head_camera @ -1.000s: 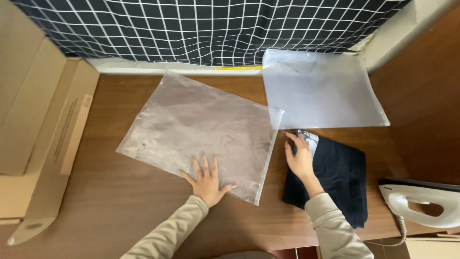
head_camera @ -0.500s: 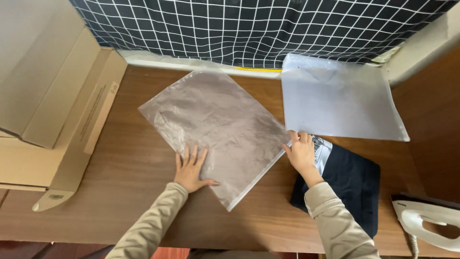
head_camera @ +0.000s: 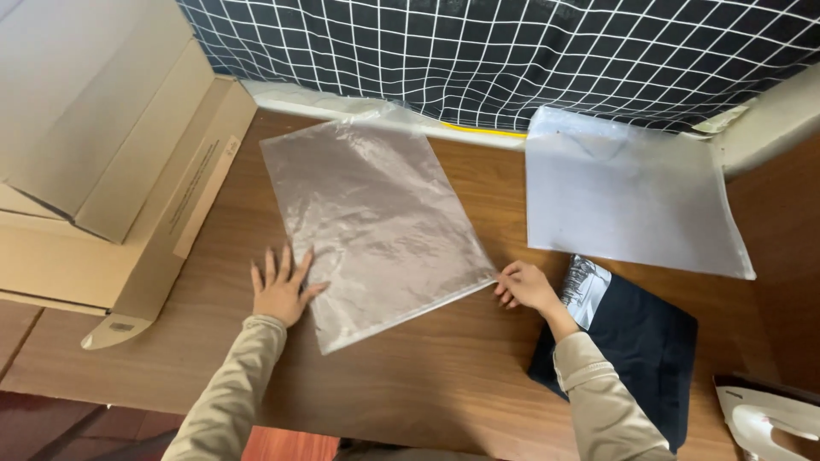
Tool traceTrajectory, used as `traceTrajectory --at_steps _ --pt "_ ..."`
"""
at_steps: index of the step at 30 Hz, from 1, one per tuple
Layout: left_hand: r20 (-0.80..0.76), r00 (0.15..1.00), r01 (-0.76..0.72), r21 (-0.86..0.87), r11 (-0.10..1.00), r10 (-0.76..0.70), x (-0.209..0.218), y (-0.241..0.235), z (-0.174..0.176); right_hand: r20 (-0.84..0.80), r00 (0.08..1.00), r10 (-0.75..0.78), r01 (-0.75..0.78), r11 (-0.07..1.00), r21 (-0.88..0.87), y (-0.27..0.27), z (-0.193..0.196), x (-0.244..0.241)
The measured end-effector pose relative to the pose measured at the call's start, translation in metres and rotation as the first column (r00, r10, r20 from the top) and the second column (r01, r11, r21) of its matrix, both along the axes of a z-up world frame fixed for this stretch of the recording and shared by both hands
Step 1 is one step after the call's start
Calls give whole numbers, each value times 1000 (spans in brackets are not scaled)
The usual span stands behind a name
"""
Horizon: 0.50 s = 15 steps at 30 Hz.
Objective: The person places a cardboard box on a stack, then unpacks a black t-shirt from a plastic bag on a wooden table. They unfold the t-shirt, smooth it out, and hang it on a metal hanger on a clothing rack.
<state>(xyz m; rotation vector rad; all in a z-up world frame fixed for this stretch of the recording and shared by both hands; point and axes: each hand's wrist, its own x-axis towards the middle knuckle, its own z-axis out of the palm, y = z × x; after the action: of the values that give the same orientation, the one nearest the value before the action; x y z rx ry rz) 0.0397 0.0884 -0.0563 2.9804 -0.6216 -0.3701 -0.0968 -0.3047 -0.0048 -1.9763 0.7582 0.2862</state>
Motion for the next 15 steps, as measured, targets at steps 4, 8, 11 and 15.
traceTrajectory --at_steps 4,8,11,15 --pt "72 981 -174 -68 982 178 14 9 -14 97 992 -77 34 921 388 17 -15 -2" --pt "327 916 -135 -294 946 232 -13 -22 2 115 993 -16 -37 896 443 38 1 0" --pt "225 940 -18 -716 698 255 -56 -63 24 110 993 37 -84 881 465 53 14 2" --pt "-531 847 -483 -791 376 -28 -103 -121 -12 117 982 150 -187 880 436 69 25 6"
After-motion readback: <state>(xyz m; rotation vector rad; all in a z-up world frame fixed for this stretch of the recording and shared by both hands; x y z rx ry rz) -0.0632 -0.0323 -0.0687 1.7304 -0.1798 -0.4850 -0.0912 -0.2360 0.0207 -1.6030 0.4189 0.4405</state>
